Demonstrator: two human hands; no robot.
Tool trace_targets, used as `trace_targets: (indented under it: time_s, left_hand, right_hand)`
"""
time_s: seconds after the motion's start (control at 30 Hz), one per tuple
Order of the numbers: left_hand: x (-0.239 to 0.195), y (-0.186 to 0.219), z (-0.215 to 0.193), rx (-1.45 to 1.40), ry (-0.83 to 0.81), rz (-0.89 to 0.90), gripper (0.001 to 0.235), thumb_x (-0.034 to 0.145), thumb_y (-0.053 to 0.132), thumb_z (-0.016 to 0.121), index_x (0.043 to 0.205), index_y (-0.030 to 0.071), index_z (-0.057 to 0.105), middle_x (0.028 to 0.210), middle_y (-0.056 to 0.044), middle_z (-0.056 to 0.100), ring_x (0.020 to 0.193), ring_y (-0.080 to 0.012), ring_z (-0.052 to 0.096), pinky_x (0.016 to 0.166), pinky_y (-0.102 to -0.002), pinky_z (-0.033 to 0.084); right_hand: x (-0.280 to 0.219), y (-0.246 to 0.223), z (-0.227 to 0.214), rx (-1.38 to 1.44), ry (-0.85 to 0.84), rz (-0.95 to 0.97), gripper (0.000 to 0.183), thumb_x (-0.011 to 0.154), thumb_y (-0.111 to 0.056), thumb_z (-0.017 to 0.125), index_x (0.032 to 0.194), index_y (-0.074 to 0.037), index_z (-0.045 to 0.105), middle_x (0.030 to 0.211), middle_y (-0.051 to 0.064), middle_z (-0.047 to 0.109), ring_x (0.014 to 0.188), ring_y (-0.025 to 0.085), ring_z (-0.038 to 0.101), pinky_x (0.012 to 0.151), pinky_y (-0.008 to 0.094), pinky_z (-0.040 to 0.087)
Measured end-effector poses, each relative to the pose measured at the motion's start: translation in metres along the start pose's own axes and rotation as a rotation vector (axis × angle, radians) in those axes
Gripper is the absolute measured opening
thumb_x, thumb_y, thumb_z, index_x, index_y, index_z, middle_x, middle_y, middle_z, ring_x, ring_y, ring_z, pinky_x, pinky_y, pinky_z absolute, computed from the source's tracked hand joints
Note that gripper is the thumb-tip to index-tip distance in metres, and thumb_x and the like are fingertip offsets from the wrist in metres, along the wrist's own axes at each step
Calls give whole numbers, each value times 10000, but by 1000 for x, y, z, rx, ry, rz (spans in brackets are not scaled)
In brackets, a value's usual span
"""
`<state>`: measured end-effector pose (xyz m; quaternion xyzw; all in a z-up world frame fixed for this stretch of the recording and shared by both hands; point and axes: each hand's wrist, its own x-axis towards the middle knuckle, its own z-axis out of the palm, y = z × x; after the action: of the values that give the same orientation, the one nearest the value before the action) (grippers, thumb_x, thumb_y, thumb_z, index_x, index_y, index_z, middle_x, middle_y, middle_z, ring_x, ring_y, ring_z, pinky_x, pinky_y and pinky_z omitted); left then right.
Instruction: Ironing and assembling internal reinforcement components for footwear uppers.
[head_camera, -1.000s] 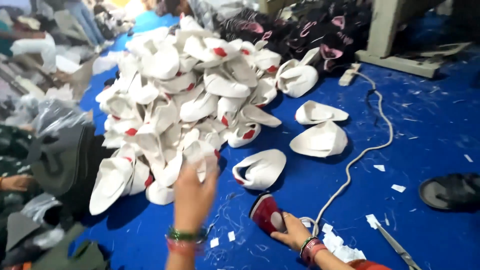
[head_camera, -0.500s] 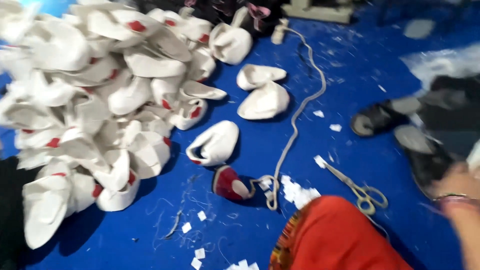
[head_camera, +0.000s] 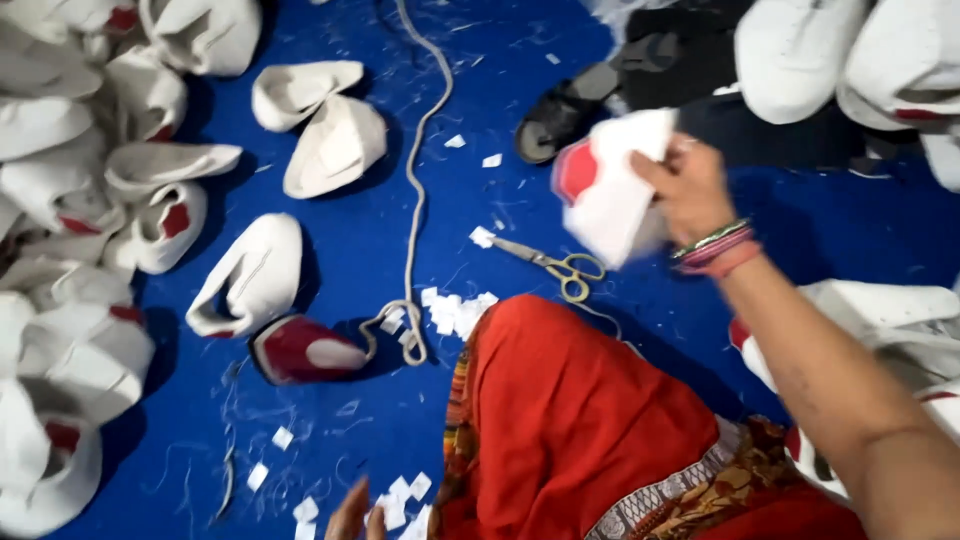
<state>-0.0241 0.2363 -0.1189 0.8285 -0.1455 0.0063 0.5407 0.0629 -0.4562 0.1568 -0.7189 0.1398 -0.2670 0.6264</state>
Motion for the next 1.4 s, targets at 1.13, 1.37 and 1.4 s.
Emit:
trace_targets:
  time_s: [1.13, 1.37, 1.4]
  left_hand:
    - [75, 349, 32, 366, 105, -225, 250, 965, 258, 682, 945, 17, 745, 918, -127, 727, 969, -355, 693, 885, -470, 522]
    - [121, 153, 42, -102, -465, -694, 389, 897, 368, 697, 912, -11, 786, 753, -52, 700, 645, -134, 590, 569, -338, 471]
    - [126, 156, 44, 80, -367, -711, 410, 906, 408, 697, 935, 10, 788, 802, -94, 709, 697, -208, 619, 613, -377, 484]
  right_hand:
    - [-179, -88, 221, 53, -977, 42, 490, 1142, -333, 468, 1377, 94, 525, 1287, 257, 600, 1150, 319, 628, 951, 442, 519]
    - [-187, -72, 224, -136, -1256, -475, 276, 815, -16, 652, 1091, -29, 653, 1255, 117, 667, 1133, 250, 642, 935, 369, 540]
    - [-190, -59, 224, -246, -1315, -600, 268, 759, 9, 657, 1023, -32, 650, 1247, 129, 658, 1152, 289, 627, 954, 383, 532]
